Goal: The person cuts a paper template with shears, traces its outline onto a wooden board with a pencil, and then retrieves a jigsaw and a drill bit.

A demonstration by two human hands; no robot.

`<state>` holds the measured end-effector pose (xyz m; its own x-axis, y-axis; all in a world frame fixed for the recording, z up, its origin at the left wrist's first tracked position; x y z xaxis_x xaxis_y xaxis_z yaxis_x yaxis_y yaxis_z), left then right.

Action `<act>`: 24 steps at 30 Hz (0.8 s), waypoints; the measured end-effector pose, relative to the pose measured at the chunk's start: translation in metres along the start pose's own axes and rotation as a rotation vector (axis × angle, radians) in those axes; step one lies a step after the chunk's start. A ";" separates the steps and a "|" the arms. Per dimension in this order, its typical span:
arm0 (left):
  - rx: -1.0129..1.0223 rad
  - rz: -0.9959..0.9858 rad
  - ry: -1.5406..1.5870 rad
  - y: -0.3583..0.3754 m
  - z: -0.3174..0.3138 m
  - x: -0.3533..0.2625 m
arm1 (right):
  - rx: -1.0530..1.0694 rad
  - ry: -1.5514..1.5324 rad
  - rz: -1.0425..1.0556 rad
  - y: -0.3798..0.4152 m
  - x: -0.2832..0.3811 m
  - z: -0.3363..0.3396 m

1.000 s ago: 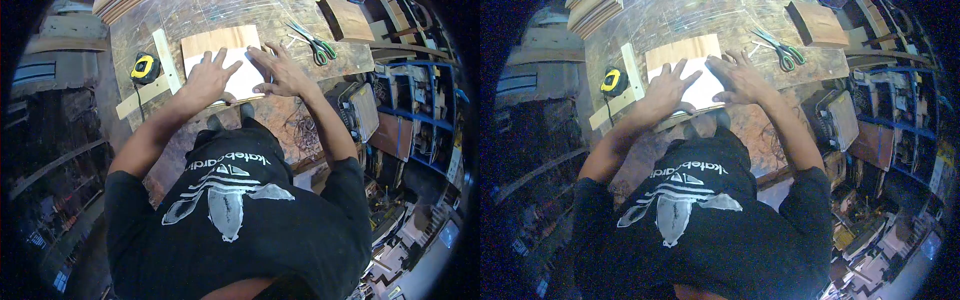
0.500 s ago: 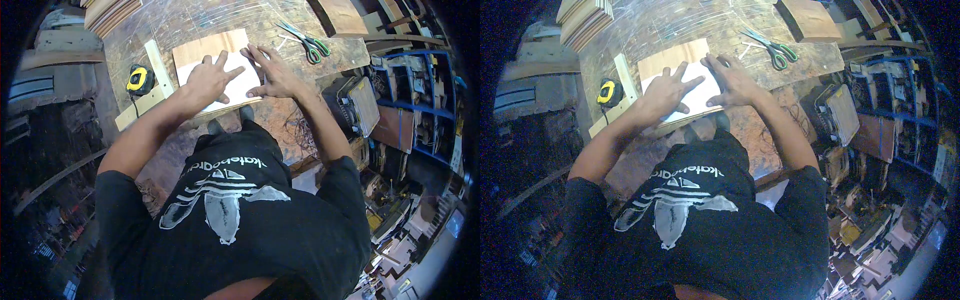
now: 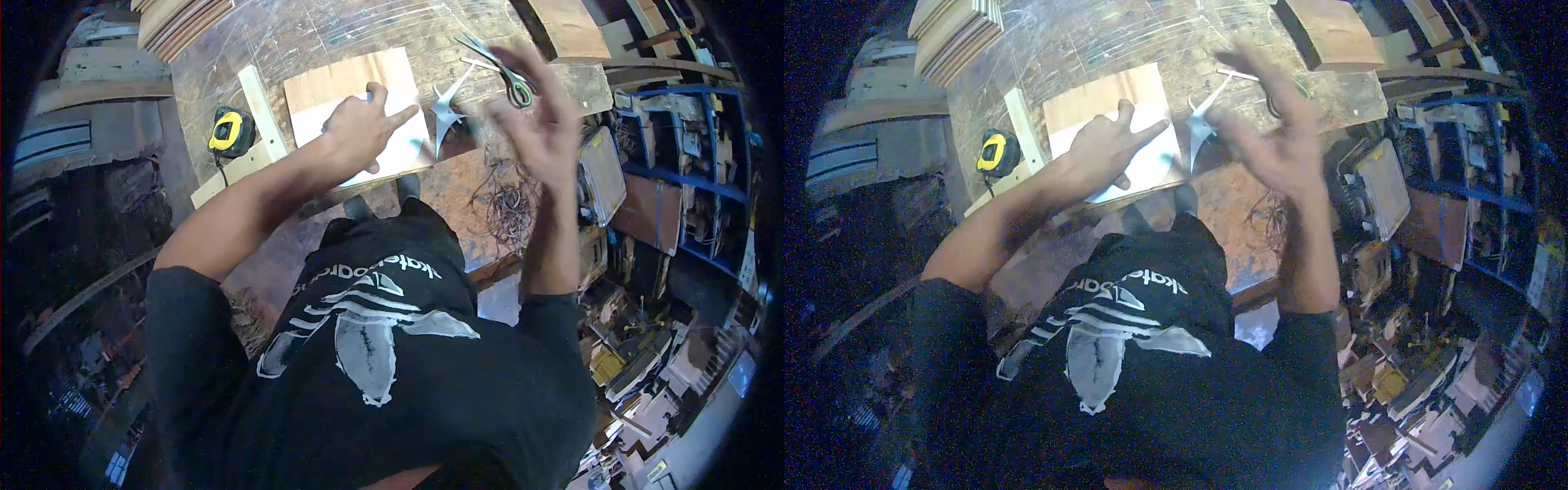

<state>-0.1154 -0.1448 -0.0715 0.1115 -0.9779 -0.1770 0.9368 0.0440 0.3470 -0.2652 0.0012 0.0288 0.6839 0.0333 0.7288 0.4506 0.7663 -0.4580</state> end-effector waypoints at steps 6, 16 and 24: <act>0.007 -0.020 -0.030 -0.004 0.003 -0.005 | 0.068 0.456 0.041 0.028 -0.007 -0.026; 0.034 0.253 -0.041 -0.017 -0.024 -0.001 | 0.210 0.481 -0.170 0.087 -0.040 -0.126; 0.156 0.329 0.091 -0.015 -0.017 -0.006 | 0.327 0.416 -0.263 0.085 -0.043 -0.133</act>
<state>-0.1245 -0.1357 -0.0909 0.4335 -0.8942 -0.1117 0.7851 0.3140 0.5339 -0.1804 -0.0208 -0.1091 0.7703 -0.3887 0.5055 0.4806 0.8749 -0.0597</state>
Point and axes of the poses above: each hand's wrist, its own y-axis away from the middle knuckle, its own z-axis out of the back of the hand, x = y × z, the point moved 6 cm from there along -y, towards the middle knuckle, and after that the axes turned 7 degrees about y, right-handed, at the moved point
